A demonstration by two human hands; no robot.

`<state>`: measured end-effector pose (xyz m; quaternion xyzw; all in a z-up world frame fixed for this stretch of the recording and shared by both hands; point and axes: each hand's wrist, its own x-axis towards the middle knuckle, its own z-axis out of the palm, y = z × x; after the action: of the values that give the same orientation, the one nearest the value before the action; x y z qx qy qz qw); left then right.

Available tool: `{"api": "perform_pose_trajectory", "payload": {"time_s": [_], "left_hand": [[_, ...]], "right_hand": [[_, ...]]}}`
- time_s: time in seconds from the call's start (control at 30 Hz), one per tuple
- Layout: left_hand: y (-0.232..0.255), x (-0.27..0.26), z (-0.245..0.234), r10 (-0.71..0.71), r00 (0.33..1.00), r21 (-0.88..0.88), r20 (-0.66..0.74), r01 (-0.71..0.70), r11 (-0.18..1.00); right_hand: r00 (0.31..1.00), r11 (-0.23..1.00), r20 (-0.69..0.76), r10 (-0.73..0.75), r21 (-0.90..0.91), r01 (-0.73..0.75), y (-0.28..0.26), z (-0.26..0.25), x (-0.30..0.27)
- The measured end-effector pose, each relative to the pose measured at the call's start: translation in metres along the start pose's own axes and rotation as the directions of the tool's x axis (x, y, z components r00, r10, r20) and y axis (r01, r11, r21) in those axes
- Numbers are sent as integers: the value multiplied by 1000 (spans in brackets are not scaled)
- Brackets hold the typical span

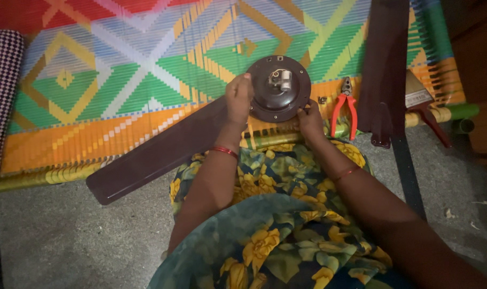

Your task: The person attaches fan blades to the motor housing using a screwdriver. They tighten screws on each blade and rotate the assembly to access different mounting points.

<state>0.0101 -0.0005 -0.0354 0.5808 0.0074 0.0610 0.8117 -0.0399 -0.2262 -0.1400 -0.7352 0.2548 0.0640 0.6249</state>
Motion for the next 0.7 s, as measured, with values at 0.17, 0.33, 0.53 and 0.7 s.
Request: {"api": "perform_pose_trajectory", "payload": {"time_s": [0.17,0.33,0.53,0.7], "left_hand": [[8,-1,2,-109,992,58,59,106,993],[20,-16,14,-55,998,118,41,50,992],[50,-67,8,158,985,-83,-63,-163,983],[83,-115,21,-136,979,-232,-151,99,968]], "right_hand": [[942,920,-35,-334,-230,318,7,-2,0],[986,977,-25,-166,-136,161,-1,-5,-7],[804,767,-21,-594,-318,558,2,-9,-42],[778,713,396,-488,-333,617,-41,-27,-104]]}}
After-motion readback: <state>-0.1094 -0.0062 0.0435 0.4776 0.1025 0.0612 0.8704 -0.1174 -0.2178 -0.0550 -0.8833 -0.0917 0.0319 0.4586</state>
